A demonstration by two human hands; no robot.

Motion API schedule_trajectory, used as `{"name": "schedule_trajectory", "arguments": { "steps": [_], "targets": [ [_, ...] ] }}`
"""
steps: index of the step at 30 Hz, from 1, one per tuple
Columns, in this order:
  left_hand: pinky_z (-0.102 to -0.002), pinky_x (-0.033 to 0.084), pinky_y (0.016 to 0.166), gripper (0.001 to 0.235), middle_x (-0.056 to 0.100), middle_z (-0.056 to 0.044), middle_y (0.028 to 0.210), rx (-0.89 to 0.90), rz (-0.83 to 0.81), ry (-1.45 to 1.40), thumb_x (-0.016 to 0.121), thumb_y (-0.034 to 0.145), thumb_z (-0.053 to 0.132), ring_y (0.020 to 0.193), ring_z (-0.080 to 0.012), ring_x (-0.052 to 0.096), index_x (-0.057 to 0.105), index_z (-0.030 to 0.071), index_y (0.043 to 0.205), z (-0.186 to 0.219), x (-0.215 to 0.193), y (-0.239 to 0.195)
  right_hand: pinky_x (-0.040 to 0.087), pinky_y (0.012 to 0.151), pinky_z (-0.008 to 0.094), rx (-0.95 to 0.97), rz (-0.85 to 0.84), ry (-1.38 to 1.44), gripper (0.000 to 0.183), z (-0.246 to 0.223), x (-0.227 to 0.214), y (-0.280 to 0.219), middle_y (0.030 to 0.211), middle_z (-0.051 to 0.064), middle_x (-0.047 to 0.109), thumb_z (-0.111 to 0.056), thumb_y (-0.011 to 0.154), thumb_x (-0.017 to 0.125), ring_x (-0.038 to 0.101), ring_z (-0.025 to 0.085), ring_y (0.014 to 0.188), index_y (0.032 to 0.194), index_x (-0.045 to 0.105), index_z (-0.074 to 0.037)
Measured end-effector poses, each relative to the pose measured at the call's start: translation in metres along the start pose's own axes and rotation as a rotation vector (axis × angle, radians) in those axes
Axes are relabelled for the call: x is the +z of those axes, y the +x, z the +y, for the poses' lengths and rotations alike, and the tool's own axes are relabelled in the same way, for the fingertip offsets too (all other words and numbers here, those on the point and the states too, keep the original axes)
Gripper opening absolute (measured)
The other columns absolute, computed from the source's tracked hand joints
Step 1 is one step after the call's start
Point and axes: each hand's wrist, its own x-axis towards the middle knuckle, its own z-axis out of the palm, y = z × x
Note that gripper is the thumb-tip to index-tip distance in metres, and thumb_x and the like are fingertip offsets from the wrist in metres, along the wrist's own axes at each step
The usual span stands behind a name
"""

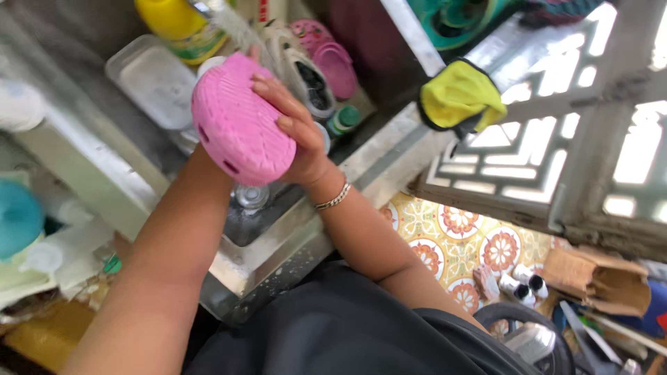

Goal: The person scrubs a pink clog-style shoe with an orange brush and a white brush, focusing on the interior and exterior surfaces. They rinse the shoe under running water from a faucet and continue scrubbing with different brushes to remove dirt and soap.

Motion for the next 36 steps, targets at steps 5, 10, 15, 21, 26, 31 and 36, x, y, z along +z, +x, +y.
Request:
{"name": "schedule_trajectory", "arguments": {
  "steps": [5, 10, 15, 21, 26, 31, 36],
  "targets": [
    [-0.028, 0.029, 0.044, 0.025, 0.051, 0.004, 0.067, 0.071, 0.702, 0.858, 0.077, 0.094, 0.032, 0.050, -0.0086, 0.041, 0.061, 0.015, 0.086, 0.002, 0.023, -0.011, 0.053, 0.109, 0.040, 0.469, 0.391, -0.111, 0.099, -0.021, -0.034, -0.032, 0.142, 0.011, 0.053, -0.010, 0.080, 0.091, 0.058, 0.022, 0.131, 0.155, 0.027, -0.011],
    [-0.029, 0.010, 0.038, 0.063, 0.024, 0.008, 0.047, 0.079, 0.908, 0.719, 0.076, 0.090, 0.052, 0.036, -0.0073, 0.020, 0.029, 0.022, 0.059, -0.005, 0.066, -0.043, 0.053, 0.106, 0.039, 0.450, 0.925, -0.071, 0.089, -0.001, -0.169, -0.044, 0.141, 0.020, 0.059, -0.012, 0.095, 0.079, 0.062, 0.027, 0.127, 0.162, 0.021, -0.003],
    [-0.022, 0.031, 0.060, 0.031, 0.049, 0.008, 0.074, 0.387, 0.656, 1.124, 0.075, 0.102, 0.024, 0.067, -0.0029, 0.042, 0.056, 0.014, 0.079, -0.014, 0.070, -0.095, 0.037, 0.121, 0.043, 0.407, 0.657, -0.799, 0.132, 0.011, -0.322, -0.027, 0.159, 0.018, 0.026, -0.004, 0.083, 0.105, 0.036, 0.028, 0.145, 0.159, -0.002, -0.007],
    [-0.023, 0.039, 0.065, 0.027, 0.055, 0.005, 0.081, 0.300, 0.602, 1.569, 0.079, 0.098, 0.021, 0.074, -0.0047, 0.048, 0.058, 0.006, 0.089, -0.010, 0.105, -0.163, 0.055, 0.114, 0.041, 0.364, 0.315, -0.354, 0.097, 0.032, -0.389, -0.009, 0.148, 0.011, 0.052, 0.001, 0.087, 0.101, 0.059, 0.026, 0.135, 0.152, 0.031, -0.015],
    [-0.029, 0.047, 0.060, 0.021, 0.067, -0.005, 0.073, 0.049, 0.725, 2.125, 0.083, 0.092, 0.022, 0.062, -0.0153, 0.060, 0.071, 0.004, 0.091, -0.005, 0.126, -0.200, 0.057, 0.109, 0.037, 0.369, 0.002, -0.654, 0.073, 0.055, -0.366, 0.007, 0.133, 0.010, 0.062, -0.005, 0.086, 0.102, 0.064, 0.026, 0.125, 0.139, 0.054, -0.009],
    [-0.026, 0.046, 0.062, 0.020, 0.064, -0.006, 0.074, 0.529, 0.605, 2.205, 0.086, 0.093, 0.016, 0.063, -0.0157, 0.059, 0.071, 0.004, 0.089, -0.014, 0.108, -0.220, 0.057, 0.104, 0.036, 0.428, -0.052, -0.715, 0.067, 0.112, -0.353, -0.006, 0.125, 0.009, 0.063, -0.002, 0.078, 0.099, 0.067, 0.024, 0.118, 0.133, 0.061, -0.011],
    [-0.023, 0.049, 0.065, 0.019, 0.066, -0.005, 0.076, 0.655, 0.566, 2.138, 0.085, 0.097, 0.012, 0.067, -0.0128, 0.063, 0.070, 0.004, 0.088, -0.012, 0.101, -0.237, 0.062, 0.103, 0.037, 0.683, 0.177, -0.615, 0.065, 0.155, -0.350, -0.013, 0.126, 0.010, 0.074, 0.002, 0.079, 0.082, 0.078, 0.028, 0.118, 0.136, 0.054, -0.008]
  ]
}}
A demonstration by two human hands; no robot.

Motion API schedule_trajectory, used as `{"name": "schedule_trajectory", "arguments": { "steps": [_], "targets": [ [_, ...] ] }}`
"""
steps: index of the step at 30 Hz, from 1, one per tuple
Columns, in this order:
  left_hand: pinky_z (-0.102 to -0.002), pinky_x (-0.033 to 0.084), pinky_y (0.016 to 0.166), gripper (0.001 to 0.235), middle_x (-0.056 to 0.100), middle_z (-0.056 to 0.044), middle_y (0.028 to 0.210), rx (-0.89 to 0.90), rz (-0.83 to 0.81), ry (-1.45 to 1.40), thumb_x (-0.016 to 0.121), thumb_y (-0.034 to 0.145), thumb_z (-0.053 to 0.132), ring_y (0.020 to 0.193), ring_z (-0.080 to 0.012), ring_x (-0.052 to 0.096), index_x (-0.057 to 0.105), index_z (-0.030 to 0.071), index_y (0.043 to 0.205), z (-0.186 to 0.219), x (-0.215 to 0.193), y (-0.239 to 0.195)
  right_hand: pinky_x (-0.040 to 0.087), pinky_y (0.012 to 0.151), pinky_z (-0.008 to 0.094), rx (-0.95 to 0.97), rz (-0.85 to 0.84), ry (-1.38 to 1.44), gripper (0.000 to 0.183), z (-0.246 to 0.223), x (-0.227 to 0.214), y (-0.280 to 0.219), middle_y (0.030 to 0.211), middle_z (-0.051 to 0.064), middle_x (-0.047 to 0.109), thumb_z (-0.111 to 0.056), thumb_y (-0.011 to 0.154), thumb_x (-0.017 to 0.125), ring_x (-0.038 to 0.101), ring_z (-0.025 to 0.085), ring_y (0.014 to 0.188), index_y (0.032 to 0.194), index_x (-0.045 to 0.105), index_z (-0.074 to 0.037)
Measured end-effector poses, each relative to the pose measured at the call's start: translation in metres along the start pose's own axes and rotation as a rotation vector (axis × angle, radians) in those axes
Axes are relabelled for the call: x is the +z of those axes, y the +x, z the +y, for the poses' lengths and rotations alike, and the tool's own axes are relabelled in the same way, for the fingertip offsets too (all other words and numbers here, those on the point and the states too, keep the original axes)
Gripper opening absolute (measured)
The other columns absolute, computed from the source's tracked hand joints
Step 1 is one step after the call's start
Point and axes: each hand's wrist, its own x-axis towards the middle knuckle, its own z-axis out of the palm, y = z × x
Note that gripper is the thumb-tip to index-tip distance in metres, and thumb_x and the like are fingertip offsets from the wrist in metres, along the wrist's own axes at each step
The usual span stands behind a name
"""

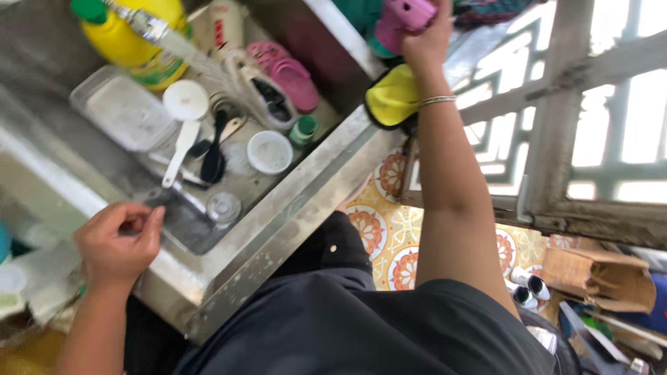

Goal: The person scrubs a pink clog-style shoe with an orange brush and a white brush, focusing on the interior and exterior surfaces. They rinse the shoe under running water from a faucet and continue scrubbing with different brushes to remove dirt and soap.

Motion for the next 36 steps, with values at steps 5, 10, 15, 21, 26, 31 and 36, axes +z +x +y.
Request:
{"name": "schedule_trajectory", "arguments": {
  "steps": [5, 10, 15, 21, 26, 31, 36],
  "targets": [
    [-0.024, 0.047, 0.059, 0.015, 0.062, -0.006, 0.066, -0.033, 0.006, -0.064, 0.084, 0.087, 0.009, 0.058, -0.0133, 0.061, 0.070, 0.004, 0.085, 0.014, 0.000, 0.016, 0.053, 0.101, 0.043, -0.450, 0.071, -0.391, 0.069, -0.101, 0.043, -0.036, 0.126, 0.023, 0.061, -0.002, 0.076, 0.087, 0.060, 0.046, 0.117, 0.135, 0.051, -0.004],
    [-0.023, 0.048, 0.059, 0.015, 0.065, -0.005, 0.070, -0.069, -0.004, -0.142, 0.081, 0.091, 0.009, 0.060, -0.0120, 0.063, 0.068, 0.004, 0.085, 0.021, -0.005, 0.028, 0.056, 0.094, 0.042, 0.268, -0.606, -0.571, 0.018, -0.116, 0.150, -0.062, 0.107, 0.013, 0.077, -0.023, 0.085, 0.071, 0.073, 0.032, 0.102, 0.099, 0.081, -0.018],
    [-0.025, 0.047, 0.063, 0.013, 0.064, -0.006, 0.073, -0.091, -0.001, -0.126, 0.079, 0.090, 0.008, 0.060, -0.0131, 0.063, 0.068, 0.003, 0.084, 0.020, -0.008, 0.033, 0.055, 0.080, 0.042, 0.321, -0.937, -0.568, 0.029, 0.008, 0.256, -0.076, 0.098, 0.015, 0.075, -0.037, 0.098, 0.063, 0.070, 0.031, 0.090, 0.106, 0.079, -0.014],
    [-0.027, 0.046, 0.061, 0.015, 0.062, -0.006, 0.070, -0.119, 0.042, -0.182, 0.077, 0.089, 0.007, 0.062, -0.0139, 0.060, 0.065, 0.002, 0.081, 0.014, -0.006, 0.036, 0.042, 0.059, 0.036, 0.972, -0.727, 0.340, 0.038, 0.074, 0.278, -0.089, 0.086, 0.001, 0.070, -0.020, 0.089, 0.068, 0.057, 0.017, 0.073, 0.126, 0.075, -0.020],
    [-0.026, 0.045, 0.059, 0.016, 0.062, -0.006, 0.069, -0.127, 0.045, -0.180, 0.077, 0.090, 0.007, 0.060, -0.0129, 0.060, 0.065, 0.002, 0.080, 0.009, -0.004, 0.044, 0.058, 0.081, 0.029, 0.527, -0.178, 0.032, 0.044, 0.022, 0.271, -0.076, 0.106, 0.007, 0.081, -0.002, 0.077, 0.078, 0.072, 0.013, 0.090, 0.121, 0.079, -0.007],
    [-0.027, 0.045, 0.059, 0.011, 0.062, -0.006, 0.070, -0.137, 0.057, -0.197, 0.076, 0.089, 0.006, 0.061, -0.0140, 0.059, 0.067, 0.003, 0.084, 0.012, -0.002, 0.054, 0.057, 0.097, 0.031, 0.097, 0.012, 0.336, 0.043, -0.073, 0.226, -0.065, 0.126, 0.014, 0.073, -0.001, 0.095, 0.075, 0.070, 0.017, 0.108, 0.136, 0.064, 0.006],
    [-0.027, 0.050, 0.067, 0.007, 0.065, -0.005, 0.080, -0.064, 0.073, -0.270, 0.075, 0.089, 0.007, 0.072, -0.0144, 0.064, 0.070, 0.005, 0.094, 0.004, 0.021, 0.074, 0.050, 0.110, 0.033, 0.200, -0.024, 0.696, 0.052, -0.113, 0.218, -0.102, 0.146, 0.015, 0.059, -0.001, 0.102, 0.068, 0.063, 0.018, 0.128, 0.149, 0.047, 0.006]
  ]
}}
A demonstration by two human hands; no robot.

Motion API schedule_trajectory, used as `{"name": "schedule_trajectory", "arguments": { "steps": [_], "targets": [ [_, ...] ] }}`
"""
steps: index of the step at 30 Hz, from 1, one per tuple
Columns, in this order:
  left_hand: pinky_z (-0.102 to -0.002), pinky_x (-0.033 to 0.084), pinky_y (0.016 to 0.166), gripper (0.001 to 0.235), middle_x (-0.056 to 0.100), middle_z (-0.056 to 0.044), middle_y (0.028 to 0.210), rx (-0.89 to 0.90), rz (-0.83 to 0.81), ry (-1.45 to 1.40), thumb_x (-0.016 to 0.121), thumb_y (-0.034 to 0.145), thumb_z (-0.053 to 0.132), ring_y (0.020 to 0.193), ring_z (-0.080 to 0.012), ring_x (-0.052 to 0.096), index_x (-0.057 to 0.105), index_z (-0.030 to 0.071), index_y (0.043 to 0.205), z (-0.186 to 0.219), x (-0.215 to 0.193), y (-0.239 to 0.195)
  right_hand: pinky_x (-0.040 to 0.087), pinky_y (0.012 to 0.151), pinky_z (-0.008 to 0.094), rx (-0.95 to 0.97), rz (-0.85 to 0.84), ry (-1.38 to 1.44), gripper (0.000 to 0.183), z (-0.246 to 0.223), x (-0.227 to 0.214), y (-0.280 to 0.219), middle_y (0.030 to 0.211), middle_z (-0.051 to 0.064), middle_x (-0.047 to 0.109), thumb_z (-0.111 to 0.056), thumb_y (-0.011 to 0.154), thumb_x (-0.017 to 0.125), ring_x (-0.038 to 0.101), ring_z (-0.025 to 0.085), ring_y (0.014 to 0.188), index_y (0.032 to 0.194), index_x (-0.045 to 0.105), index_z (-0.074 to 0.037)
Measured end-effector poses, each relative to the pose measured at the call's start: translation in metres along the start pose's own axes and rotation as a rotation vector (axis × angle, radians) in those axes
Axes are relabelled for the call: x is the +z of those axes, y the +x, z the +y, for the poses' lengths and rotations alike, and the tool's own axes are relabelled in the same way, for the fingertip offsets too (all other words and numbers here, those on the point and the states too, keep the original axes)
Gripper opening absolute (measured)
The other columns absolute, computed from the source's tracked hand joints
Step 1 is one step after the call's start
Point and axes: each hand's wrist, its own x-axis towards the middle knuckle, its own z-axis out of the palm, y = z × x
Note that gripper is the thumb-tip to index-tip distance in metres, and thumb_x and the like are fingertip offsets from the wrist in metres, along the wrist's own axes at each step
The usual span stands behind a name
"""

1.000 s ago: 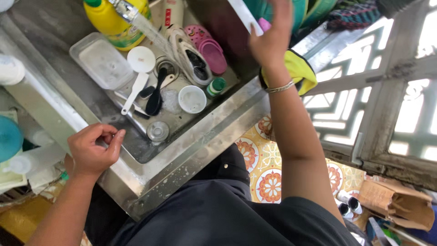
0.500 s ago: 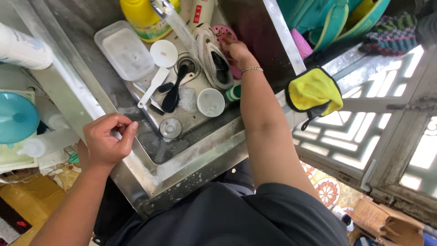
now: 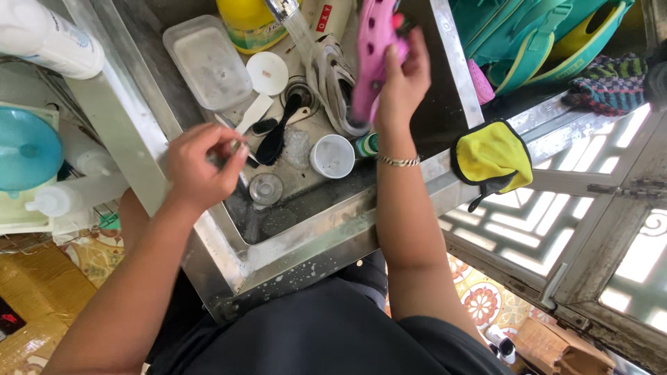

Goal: The person scrubs a pink clog-style shoe with an orange brush and a white brush, focusing on the interior and exterior surfaces. They rinse the shoe under running water from a faucet and continue scrubbing with different brushes to remove dirt and soap.

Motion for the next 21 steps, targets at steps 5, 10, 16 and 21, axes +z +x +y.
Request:
{"name": "schedule_trajectory", "arguments": {
  "steps": [5, 10, 16, 21],
  "targets": [
    [-0.032, 0.053, 0.073, 0.046, 0.067, -0.012, 0.098, -0.222, -0.066, -0.067, 0.080, 0.089, 0.028, 0.083, -0.0197, 0.064, 0.064, 0.007, 0.126, -0.039, 0.074, 0.035, 0.055, 0.094, 0.047, 0.852, 0.066, 0.436, 0.036, 0.041, 0.016, -0.034, 0.112, 0.013, 0.067, -0.005, 0.104, 0.058, 0.062, 0.023, 0.095, 0.138, 0.060, 0.009],
    [-0.046, 0.053, 0.073, 0.073, 0.075, -0.004, 0.105, -1.146, -0.448, -0.707, 0.064, 0.075, 0.066, 0.091, -0.0246, 0.071, 0.064, 0.016, 0.128, -0.046, 0.127, 0.078, 0.056, 0.099, 0.050, 1.134, -0.064, 0.578, 0.033, 0.091, 0.030, -0.034, 0.110, 0.021, 0.071, -0.008, 0.101, 0.044, 0.068, 0.032, 0.103, 0.127, 0.060, 0.006],
    [-0.036, 0.058, 0.090, 0.060, 0.075, -0.006, 0.118, -0.841, -0.053, -0.935, 0.087, 0.078, 0.023, 0.105, -0.0187, 0.072, 0.061, 0.007, 0.130, -0.069, 0.158, 0.094, 0.053, 0.092, 0.051, 1.117, -0.091, 0.151, 0.051, 0.076, 0.045, -0.021, 0.119, 0.013, 0.067, -0.038, 0.099, 0.043, 0.067, 0.028, 0.101, 0.129, 0.057, 0.000],
    [-0.031, 0.056, 0.094, 0.068, 0.073, -0.005, 0.122, -0.708, 0.048, -0.932, 0.086, 0.076, 0.006, 0.108, -0.0157, 0.070, 0.059, 0.007, 0.138, -0.084, 0.176, 0.099, 0.053, 0.098, 0.044, 0.975, -0.194, 0.069, 0.076, 0.053, 0.054, -0.019, 0.131, 0.017, 0.067, -0.059, 0.095, 0.056, 0.068, 0.028, 0.113, 0.138, 0.054, 0.004]
  ]
}}
